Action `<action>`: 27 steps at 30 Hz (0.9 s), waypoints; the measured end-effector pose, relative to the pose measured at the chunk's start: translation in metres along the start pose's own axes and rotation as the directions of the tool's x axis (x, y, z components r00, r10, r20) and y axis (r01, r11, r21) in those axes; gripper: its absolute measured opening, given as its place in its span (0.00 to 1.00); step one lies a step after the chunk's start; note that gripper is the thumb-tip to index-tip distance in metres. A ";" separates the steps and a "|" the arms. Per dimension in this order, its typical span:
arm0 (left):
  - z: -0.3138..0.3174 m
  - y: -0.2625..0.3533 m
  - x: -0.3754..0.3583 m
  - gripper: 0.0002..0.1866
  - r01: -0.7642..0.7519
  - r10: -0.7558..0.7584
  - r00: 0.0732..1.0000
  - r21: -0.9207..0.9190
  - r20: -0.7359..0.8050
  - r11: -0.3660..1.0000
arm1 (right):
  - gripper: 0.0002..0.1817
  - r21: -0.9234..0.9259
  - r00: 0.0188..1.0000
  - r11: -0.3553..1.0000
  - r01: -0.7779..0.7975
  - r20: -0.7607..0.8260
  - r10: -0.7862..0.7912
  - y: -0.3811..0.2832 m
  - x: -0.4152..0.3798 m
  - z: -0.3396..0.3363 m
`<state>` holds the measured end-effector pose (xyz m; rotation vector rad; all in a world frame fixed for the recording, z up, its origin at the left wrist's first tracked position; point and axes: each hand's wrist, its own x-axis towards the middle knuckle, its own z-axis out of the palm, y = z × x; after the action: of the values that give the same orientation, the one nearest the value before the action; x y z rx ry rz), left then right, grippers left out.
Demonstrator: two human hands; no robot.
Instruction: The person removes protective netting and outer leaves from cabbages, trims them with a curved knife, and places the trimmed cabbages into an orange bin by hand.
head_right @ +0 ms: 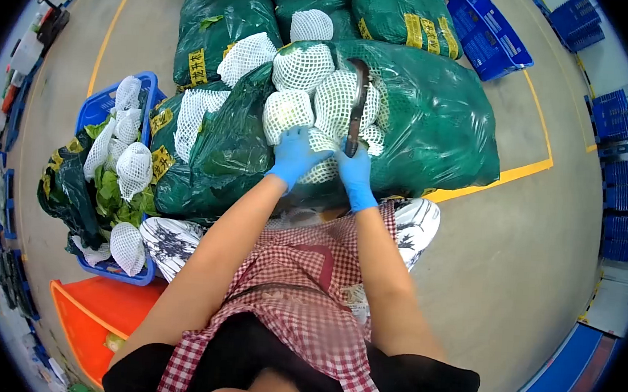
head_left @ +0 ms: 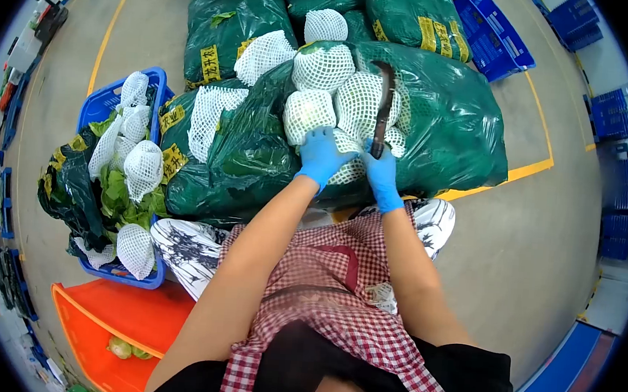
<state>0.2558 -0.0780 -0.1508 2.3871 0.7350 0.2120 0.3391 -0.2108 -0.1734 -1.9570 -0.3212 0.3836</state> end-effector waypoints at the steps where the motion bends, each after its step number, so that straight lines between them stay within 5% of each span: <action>1: 0.005 0.001 0.002 0.41 0.135 -0.142 0.989 0.117 0.052 0.984 | 0.16 -0.140 1.000 0.990 0.003 -0.030 -0.007 -0.003 -0.002 0.002; 2: 0.012 0.000 0.000 0.49 0.184 -0.192 0.975 0.081 0.109 0.980 | 0.17 -0.196 0.998 0.980 -0.020 -0.065 0.007 0.008 -0.006 0.005; 5: 0.006 0.001 -0.018 0.50 0.279 -0.280 0.957 0.032 0.072 0.960 | 0.18 -0.191 1.000 0.982 0.000 -0.022 -0.004 -0.009 -0.043 0.006; 9: 0.026 -0.021 -0.037 0.45 0.079 -0.071 0.977 0.037 -0.199 0.996 | 0.19 -0.117 0.999 0.993 0.031 -0.014 -0.033 0.004 -0.059 0.000; 14: 0.029 -0.039 -0.024 0.24 -0.079 0.057 0.980 -0.115 -0.190 0.990 | 0.15 -0.049 0.991 0.999 -0.023 0.128 0.029 0.017 -0.073 -0.010; 16: 0.034 -0.048 -0.027 0.19 -0.007 -0.073 0.977 -0.373 -0.199 0.928 | 0.16 0.251 0.990 0.967 -0.041 0.138 0.006 0.023 -0.071 -0.010; 19: 0.015 -0.053 -0.062 0.10 0.180 -0.270 0.962 -0.803 0.025 0.569 | 0.21 0.553 0.980 0.820 -0.145 0.194 0.042 0.021 -0.065 -0.022; 23: -0.030 -0.075 -0.119 0.12 0.177 -0.468 0.858 -0.977 0.212 -0.119 | 0.23 0.541 0.990 0.829 -0.141 0.070 0.122 0.022 -0.068 -0.007; 25: -0.041 -0.073 -0.128 0.13 0.228 -0.422 0.892 -0.967 0.160 0.115 | 0.22 0.423 0.992 0.898 -0.123 0.066 0.105 0.022 -0.065 0.003; 27: -0.067 -0.050 -0.139 0.12 0.294 -0.318 0.926 -0.918 0.205 0.264 | 0.15 -0.016 1.000 1.000 -0.008 0.006 0.008 0.019 -0.057 0.003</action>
<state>0.0966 -0.0877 -0.1238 1.0478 0.7620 0.3744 0.2866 -0.2381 -0.1850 -1.9737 -0.3214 0.3930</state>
